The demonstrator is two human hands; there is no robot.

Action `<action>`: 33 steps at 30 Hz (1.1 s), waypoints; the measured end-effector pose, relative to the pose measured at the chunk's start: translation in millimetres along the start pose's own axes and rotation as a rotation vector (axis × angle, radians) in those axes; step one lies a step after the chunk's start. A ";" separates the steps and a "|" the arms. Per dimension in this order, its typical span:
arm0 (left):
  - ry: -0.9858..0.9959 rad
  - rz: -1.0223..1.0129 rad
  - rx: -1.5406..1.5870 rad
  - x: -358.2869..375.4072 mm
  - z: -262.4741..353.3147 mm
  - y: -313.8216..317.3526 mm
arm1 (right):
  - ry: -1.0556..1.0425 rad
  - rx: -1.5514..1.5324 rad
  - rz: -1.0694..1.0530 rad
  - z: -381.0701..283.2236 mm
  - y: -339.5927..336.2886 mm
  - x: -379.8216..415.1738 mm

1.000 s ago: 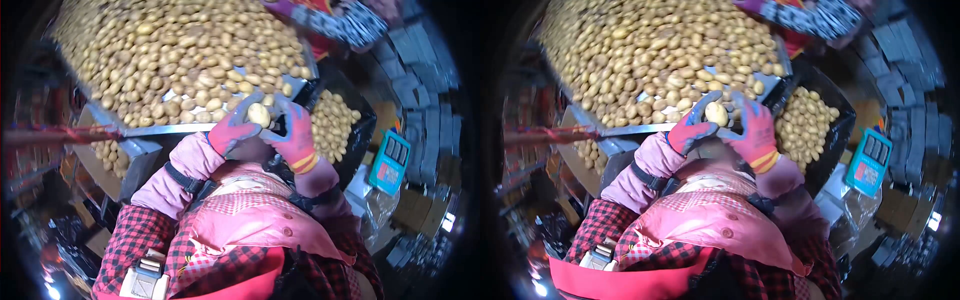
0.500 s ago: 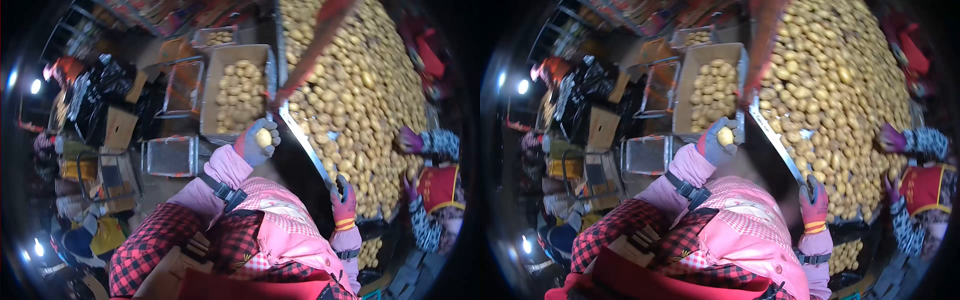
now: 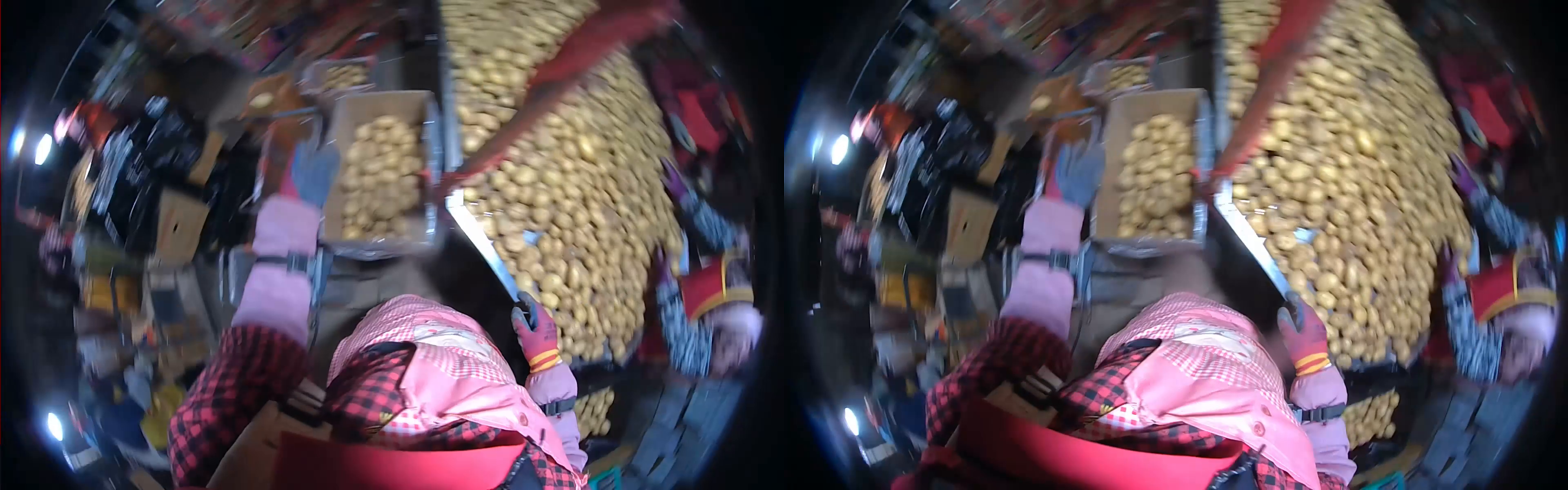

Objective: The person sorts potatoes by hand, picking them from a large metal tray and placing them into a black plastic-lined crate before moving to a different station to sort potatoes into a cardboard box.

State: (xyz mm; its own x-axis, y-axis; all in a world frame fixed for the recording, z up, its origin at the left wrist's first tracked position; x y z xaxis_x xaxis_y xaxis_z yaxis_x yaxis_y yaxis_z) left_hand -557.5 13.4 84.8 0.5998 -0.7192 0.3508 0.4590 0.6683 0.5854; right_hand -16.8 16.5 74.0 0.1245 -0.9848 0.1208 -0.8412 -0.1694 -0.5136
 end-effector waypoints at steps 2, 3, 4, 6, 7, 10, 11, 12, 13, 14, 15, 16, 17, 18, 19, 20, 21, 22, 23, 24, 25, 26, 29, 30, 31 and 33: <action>-0.524 -0.074 0.056 35.1 -75.5 31.2 | 0.419 0.106 -0.063 0.5 -18.5 22.5; -0.680 -0.195 -0.162 59.5 -116.7 43.8 | 0.055 0.261 0.053 -16.3 -31.6 27.7; -0.805 -0.349 -0.379 82.3 -165.2 64.4 | -0.125 0.437 0.010 8.7 -22.3 38.5; -0.917 -0.636 -0.671 128.0 -243.1 109.5 | 0.074 0.317 0.243 29.2 -49.4 59.3; -0.911 -0.709 -0.680 150.5 -268.5 136.4 | -0.141 0.449 0.415 36.8 -53.6 82.9; -0.769 -1.196 -0.581 224.0 -319.8 240.1 | 0.279 0.314 0.491 25.0 -108.6 130.4; -0.688 -1.277 -0.618 233.4 -344.2 257.4 | 0.330 0.347 0.597 27.3 -121.0 157.0; -0.609 -1.350 -0.641 242.4 -371.7 273.5 | 0.390 0.290 0.683 35.1 -130.8 181.2; -0.464 -1.405 -0.669 252.1 -392.1 291.7 | 0.448 0.229 0.765 45.7 -136.9 205.1; -0.311 -1.453 -0.683 267.6 -407.3 302.2 | 0.499 0.198 0.850 55.5 -136.9 234.4; -0.160 -1.492 -0.688 279.7 -424.7 317.6 | 0.559 0.186 0.940 62.6 -139.0 262.9; -0.001 -1.518 -0.685 290.2 -439.6 330.9 | 0.620 0.171 1.024 68.4 -140.1 290.8; 0.214 -1.567 -0.712 288.8 -460.3 335.8 | 0.674 0.155 1.103 70.9 -140.6 314.6; 0.488 -1.604 -0.766 294.4 -474.5 336.7 | 0.743 0.143 1.172 67.3 -140.7 337.5; 0.802 -1.616 -0.804 305.0 -473.9 334.1 | 0.737 0.175 1.228 64.8 -141.8 354.9; 1.120 -1.592 -0.826 316.5 -474.2 328.1 | 0.729 0.211 1.276 66.2 -143.9 373.0; 1.257 -1.589 -0.867 315.3 -485.9 317.8 | 0.757 0.252 1.313 73.4 -140.0 388.8; 1.331 -1.609 -0.992 311.9 -495.4 307.2 | 0.785 0.251 1.338 75.2 -140.4 399.3; 1.336 -1.652 -1.073 306.3 -503.3 297.9 | 0.812 0.248 1.357 77.8 -141.5 407.7; 1.341 -1.690 -1.161 310.0 -497.5 293.3 | 0.837 0.243 1.371 81.5 -143.5 413.3; 1.321 -1.705 -1.191 311.8 -496.4 292.5 | 0.843 0.235 1.364 88.3 -147.6 415.2; 1.339 -1.694 -1.170 311.5 -497.1 291.8 | 0.843 0.237 1.358 92.0 -152.4 415.3; 1.371 -1.645 -1.188 304.6 -497.9 286.9 | 0.797 0.267 1.340 95.5 -182.3 411.8; 1.469 -1.604 -1.097 304.0 -494.3 284.1 | 0.773 0.288 1.360 111.9 -185.5 414.3; 1.378 -1.645 -1.077 310.1 -489.0 283.5 | 0.770 0.285 1.367 109.3 -199.0 415.8; 1.440 -1.560 -0.998 331.8 -469.0 284.2 | 0.808 0.575 1.350 129.6 -215.5 433.0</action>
State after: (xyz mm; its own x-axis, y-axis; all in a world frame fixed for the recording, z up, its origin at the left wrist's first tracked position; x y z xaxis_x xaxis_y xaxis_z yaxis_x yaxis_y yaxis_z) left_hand 79.3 53.9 24.7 -0.6845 -0.3405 -0.6445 0.6454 0.1278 -0.7530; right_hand 286.6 -378.4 126.8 -0.9167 -0.1856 -0.3540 0.1998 0.5543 -0.8080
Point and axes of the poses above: each hand's wrist, its own x-axis away from the middle knuckle, its own y-axis out of the palm, z = x × y, the point moved 8 cm from there along -x, towards the middle knuckle, and after that the axes turned 14 degrees about z, right-handed, at the moved point
